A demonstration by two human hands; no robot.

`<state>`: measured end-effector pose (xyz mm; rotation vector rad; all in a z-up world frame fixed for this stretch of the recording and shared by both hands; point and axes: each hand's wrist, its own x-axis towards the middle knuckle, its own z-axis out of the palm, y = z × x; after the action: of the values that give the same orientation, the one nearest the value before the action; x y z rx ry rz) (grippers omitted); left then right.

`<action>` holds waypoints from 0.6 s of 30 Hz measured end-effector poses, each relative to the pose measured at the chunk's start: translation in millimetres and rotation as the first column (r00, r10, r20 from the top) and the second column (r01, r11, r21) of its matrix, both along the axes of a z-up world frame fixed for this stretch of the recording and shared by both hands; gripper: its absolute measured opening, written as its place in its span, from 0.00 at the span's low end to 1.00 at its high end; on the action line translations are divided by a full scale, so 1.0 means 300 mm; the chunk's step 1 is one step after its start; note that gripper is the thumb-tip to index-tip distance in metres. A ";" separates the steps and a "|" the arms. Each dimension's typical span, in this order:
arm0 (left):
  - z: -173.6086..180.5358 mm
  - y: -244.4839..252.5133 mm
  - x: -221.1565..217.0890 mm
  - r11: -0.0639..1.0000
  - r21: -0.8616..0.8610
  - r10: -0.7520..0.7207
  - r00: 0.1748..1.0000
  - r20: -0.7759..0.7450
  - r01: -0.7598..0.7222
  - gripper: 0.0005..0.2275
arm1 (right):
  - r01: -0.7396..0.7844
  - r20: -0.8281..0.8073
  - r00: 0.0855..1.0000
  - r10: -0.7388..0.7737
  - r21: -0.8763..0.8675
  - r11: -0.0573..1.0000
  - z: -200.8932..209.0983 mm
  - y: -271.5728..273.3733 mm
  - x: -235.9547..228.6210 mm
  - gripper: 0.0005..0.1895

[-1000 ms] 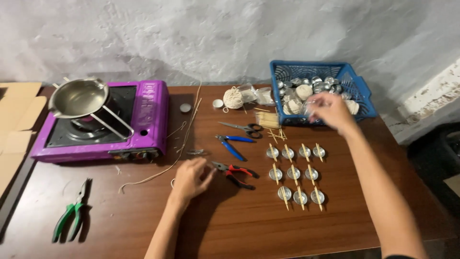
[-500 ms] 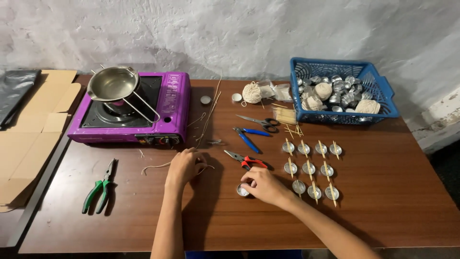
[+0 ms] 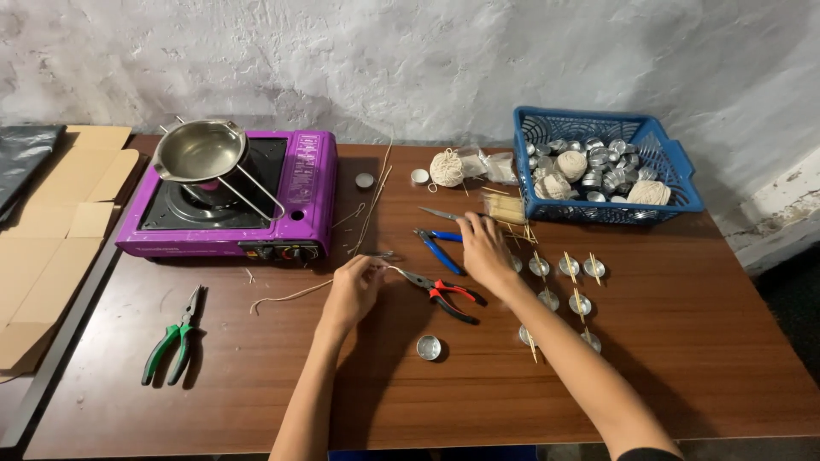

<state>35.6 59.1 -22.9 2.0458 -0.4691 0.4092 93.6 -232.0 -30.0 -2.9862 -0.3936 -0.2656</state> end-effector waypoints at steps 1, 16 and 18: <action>0.006 -0.013 -0.004 1.000 -0.001 -0.001 1.000 0.002 0.001 0.03 | 0.001 0.002 1.000 -0.001 -0.001 1.000 -0.021 -0.014 0.032 0.30; 0.053 -0.091 -0.052 0.925 -0.314 0.176 0.974 -0.144 -0.214 0.04 | 0.023 -0.263 0.965 -0.008 0.053 0.998 0.075 -0.108 0.216 0.22; 0.055 -0.097 -0.055 0.924 -0.312 0.187 0.973 -0.137 -0.221 0.03 | -0.043 -0.283 0.958 0.054 0.043 0.998 0.088 -0.108 0.214 0.20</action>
<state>19.0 29.8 -6.6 1.7861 -0.1113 0.4680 157.6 -264.4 -3.7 -2.9119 -0.4226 0.1597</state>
